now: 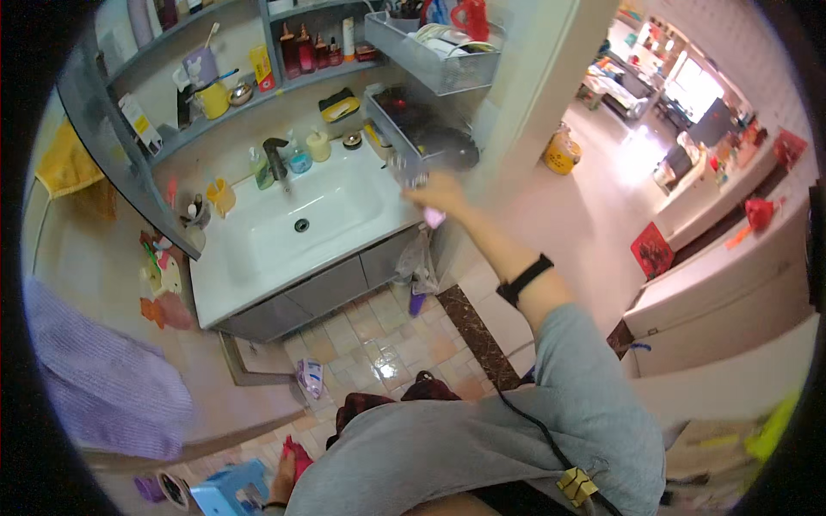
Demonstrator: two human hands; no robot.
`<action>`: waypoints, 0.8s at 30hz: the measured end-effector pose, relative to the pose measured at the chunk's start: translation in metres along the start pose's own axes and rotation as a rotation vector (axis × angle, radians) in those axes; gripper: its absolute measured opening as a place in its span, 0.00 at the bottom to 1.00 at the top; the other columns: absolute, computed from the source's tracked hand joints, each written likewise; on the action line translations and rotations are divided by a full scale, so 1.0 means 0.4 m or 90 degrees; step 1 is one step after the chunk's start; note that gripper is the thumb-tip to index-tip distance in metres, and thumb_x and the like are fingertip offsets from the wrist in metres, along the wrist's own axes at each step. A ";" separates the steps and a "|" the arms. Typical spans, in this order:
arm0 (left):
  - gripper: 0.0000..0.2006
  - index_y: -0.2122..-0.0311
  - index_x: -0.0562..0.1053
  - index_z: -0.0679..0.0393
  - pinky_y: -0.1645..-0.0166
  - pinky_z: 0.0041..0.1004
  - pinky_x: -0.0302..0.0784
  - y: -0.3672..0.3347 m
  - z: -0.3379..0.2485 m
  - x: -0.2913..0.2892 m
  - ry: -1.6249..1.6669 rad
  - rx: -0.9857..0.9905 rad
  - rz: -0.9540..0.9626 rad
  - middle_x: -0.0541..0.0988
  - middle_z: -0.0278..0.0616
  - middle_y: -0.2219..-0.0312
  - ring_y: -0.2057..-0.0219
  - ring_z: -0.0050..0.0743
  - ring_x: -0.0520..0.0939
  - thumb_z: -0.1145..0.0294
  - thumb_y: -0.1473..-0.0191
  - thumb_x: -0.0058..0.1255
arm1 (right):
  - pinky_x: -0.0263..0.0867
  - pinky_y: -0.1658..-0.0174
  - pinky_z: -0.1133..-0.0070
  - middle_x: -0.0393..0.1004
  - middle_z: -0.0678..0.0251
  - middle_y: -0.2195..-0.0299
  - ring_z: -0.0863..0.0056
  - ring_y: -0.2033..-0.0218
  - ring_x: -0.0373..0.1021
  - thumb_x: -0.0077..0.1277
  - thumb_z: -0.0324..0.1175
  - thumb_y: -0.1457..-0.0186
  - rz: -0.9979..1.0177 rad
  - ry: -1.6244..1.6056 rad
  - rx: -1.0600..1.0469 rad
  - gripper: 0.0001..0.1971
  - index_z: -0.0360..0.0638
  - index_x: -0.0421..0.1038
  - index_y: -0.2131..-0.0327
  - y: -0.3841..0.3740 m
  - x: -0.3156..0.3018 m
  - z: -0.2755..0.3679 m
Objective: The person is hand-washing a pink cloth in a basin after cleaning a toilet lid in a bathroom.
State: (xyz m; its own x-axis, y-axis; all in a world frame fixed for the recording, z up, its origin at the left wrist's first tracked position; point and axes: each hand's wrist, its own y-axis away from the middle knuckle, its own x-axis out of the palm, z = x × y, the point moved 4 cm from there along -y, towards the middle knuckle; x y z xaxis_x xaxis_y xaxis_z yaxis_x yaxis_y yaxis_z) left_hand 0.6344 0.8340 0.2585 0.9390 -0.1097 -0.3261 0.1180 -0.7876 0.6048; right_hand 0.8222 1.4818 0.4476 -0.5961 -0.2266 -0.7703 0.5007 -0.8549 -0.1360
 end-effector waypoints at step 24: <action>0.25 0.41 0.56 0.49 0.55 0.37 0.77 -0.954 -0.635 -0.609 0.778 0.160 -0.617 0.71 0.40 0.54 0.55 0.34 0.75 0.56 0.40 0.46 | 0.65 0.49 0.59 0.71 0.51 0.51 0.55 0.49 0.69 0.59 0.59 0.57 -0.002 0.479 0.167 0.39 0.38 0.67 0.48 -0.558 0.045 -0.099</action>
State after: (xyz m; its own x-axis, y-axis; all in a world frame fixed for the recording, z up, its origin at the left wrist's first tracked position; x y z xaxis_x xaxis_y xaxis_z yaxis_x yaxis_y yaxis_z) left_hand 0.4428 1.3150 0.2917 0.2389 0.9122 0.3329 0.8664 -0.3550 0.3512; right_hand 0.7246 1.6869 0.4394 0.0337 0.0723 -0.9968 0.2797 -0.9582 -0.0600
